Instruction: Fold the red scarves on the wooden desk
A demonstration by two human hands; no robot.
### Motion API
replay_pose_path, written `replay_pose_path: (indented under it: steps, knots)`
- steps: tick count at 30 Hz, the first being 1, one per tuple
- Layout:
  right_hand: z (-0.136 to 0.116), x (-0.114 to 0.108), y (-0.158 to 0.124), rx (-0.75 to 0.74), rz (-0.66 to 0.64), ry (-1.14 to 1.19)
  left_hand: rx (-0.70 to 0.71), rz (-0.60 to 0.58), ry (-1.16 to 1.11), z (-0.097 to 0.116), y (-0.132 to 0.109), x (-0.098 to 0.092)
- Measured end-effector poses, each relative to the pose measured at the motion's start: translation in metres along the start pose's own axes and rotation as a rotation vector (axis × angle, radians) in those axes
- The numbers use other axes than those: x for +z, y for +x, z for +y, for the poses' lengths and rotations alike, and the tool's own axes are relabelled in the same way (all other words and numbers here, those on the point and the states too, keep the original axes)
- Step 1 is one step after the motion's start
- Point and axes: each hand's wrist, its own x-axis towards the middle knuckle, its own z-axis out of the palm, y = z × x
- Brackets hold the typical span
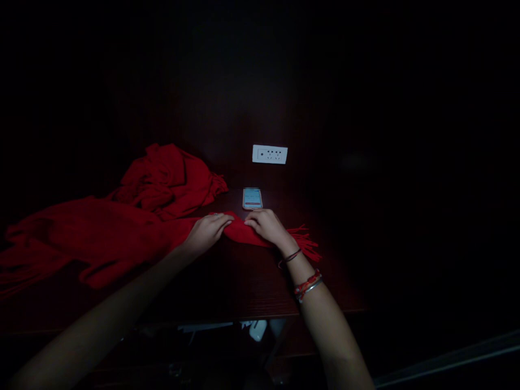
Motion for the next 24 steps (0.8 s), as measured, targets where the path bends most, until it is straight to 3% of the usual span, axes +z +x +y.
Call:
replay_pose_path:
  steps: [4,12,18,24]
  knots:
    - [-0.0025,-0.0047,0.0003,0.025,0.062,0.006,-0.017,0.008,0.037,0.0020,0.0001,-0.0018]
    - [0.0045,-0.0018,-0.0017,-0.031,-0.048,0.038,-0.011,-0.001,0.074,-0.0015,0.0001,-0.0023]
    - [-0.0010,-0.0068,-0.0017,0.050,0.024,0.050,-0.008,-0.013,0.103,-0.0021,0.0010,-0.0061]
    - [-0.0027,-0.0090,0.0002,0.038,0.083,0.016,-0.005,-0.019,0.080,-0.0030,0.0018,-0.0061]
